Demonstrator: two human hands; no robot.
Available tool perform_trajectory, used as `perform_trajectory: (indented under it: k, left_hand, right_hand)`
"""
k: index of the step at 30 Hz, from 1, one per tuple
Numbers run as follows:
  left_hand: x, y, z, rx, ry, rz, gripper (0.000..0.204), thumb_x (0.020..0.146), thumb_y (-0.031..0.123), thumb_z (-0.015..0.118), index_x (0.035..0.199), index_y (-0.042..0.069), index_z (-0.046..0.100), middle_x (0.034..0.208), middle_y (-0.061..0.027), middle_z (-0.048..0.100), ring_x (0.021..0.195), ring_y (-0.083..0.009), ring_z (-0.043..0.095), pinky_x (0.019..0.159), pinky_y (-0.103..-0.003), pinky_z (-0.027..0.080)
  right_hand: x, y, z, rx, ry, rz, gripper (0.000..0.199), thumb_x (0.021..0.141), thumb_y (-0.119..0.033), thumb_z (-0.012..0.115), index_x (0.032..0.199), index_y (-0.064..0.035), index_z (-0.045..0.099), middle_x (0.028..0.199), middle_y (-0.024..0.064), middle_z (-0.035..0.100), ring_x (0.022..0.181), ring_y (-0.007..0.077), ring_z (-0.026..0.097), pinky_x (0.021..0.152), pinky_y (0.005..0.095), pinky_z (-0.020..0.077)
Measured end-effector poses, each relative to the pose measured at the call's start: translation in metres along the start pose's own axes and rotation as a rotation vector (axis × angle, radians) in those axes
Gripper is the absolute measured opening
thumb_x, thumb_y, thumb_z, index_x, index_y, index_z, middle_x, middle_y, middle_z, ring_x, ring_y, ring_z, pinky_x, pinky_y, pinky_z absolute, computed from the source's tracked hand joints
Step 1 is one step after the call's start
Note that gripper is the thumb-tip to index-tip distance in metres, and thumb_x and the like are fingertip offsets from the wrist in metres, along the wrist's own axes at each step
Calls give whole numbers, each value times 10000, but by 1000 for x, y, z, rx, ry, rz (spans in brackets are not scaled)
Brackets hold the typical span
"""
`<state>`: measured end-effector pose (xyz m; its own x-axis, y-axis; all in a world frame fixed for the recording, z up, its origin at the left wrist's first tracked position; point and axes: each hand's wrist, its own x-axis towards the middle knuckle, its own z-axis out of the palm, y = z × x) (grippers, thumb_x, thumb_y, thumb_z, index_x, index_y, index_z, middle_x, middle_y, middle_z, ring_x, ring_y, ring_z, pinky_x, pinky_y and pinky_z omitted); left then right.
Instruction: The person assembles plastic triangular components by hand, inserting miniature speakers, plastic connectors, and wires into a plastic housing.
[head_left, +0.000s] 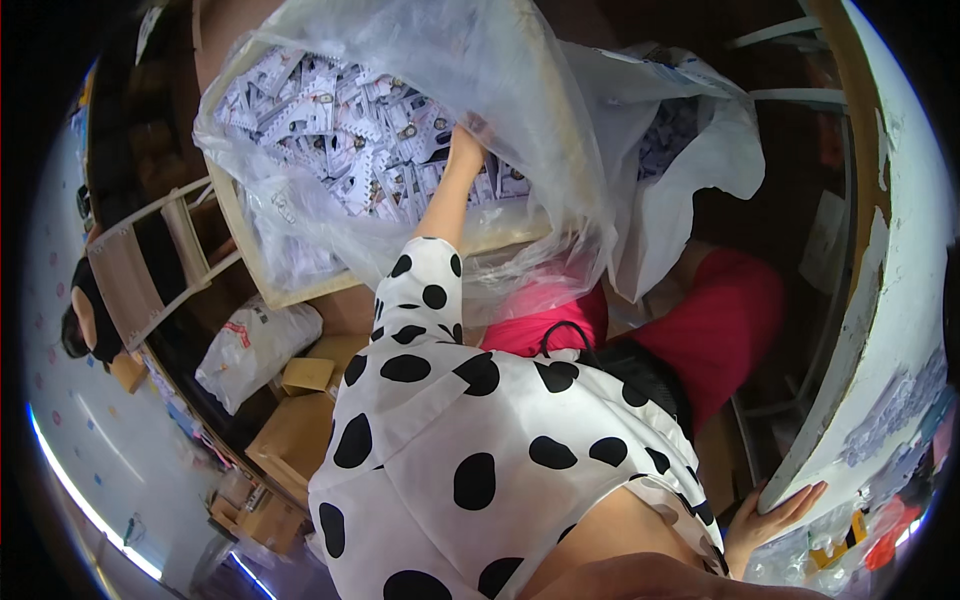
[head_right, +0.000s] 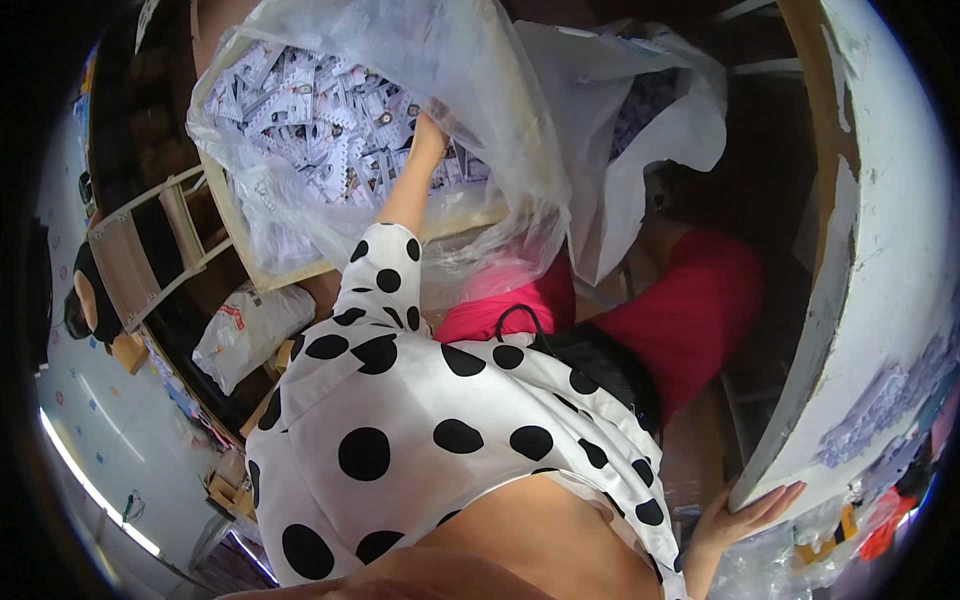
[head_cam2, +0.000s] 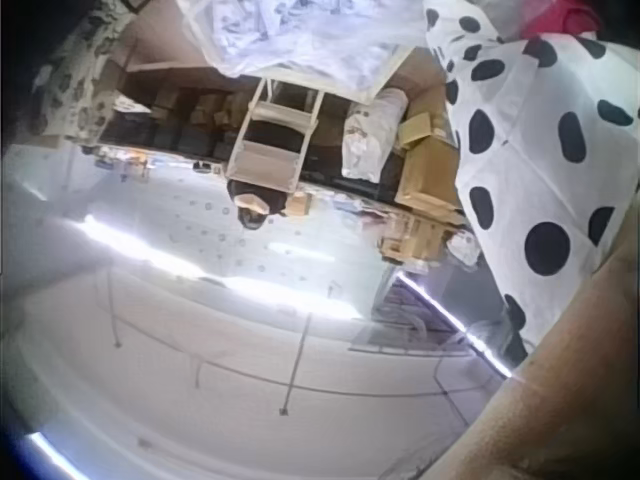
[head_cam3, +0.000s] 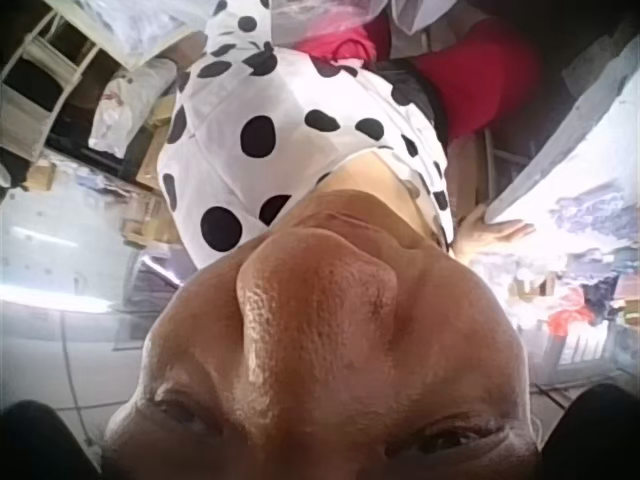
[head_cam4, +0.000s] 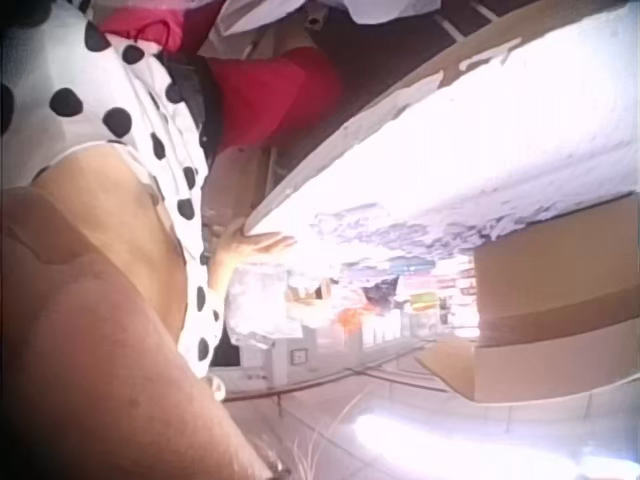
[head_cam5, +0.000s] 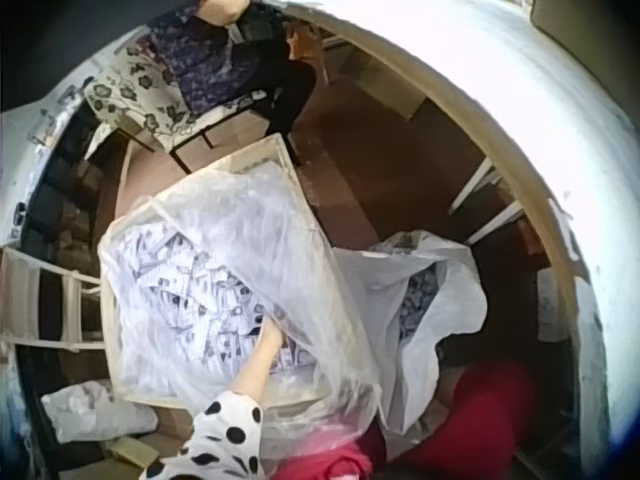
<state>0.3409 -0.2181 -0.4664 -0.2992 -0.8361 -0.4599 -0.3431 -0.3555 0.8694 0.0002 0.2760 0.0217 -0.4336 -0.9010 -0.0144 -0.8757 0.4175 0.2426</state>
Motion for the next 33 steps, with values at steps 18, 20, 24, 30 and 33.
perform_trajectory:
  k: [18,20,24,30,33]
  left_hand:
    - [-49,8,-84,-409,47,-312,160,957,115,617,1072,20,672,895,-72,702,810,-185,656,697,-318,497]
    - [-51,-18,-112,-346,75,-317,183,956,119,621,1100,18,673,927,-76,709,849,-186,657,729,-320,507]
    - [-58,-32,-105,-66,117,-349,357,931,204,620,1229,12,659,1096,-91,716,1008,-221,647,875,-355,495]
    - [-49,-25,-72,68,128,-426,420,826,359,613,1042,16,718,990,-97,694,865,-235,558,812,-347,439]
    - [-53,-18,-91,186,73,-396,463,807,393,618,1061,20,718,957,-111,693,871,-252,589,803,-362,450]
  right_hand:
    - [14,-7,8,17,48,-24,706,951,-48,663,1546,17,289,1565,287,340,1432,498,378,1150,607,363]
    - [16,-8,10,40,69,-20,712,952,-38,659,1556,8,286,1580,274,329,1444,486,366,1164,586,347]
    - [15,-9,8,34,70,-13,717,950,-26,655,1565,-1,287,1597,261,317,1457,473,353,1181,560,331]
    - [12,-9,4,3,49,-11,714,957,-69,654,1556,11,276,1581,284,321,1437,500,369,1155,605,351]
    - [11,-8,7,13,44,-15,701,969,-84,639,1558,9,271,1586,285,310,1443,504,356,1154,608,349]
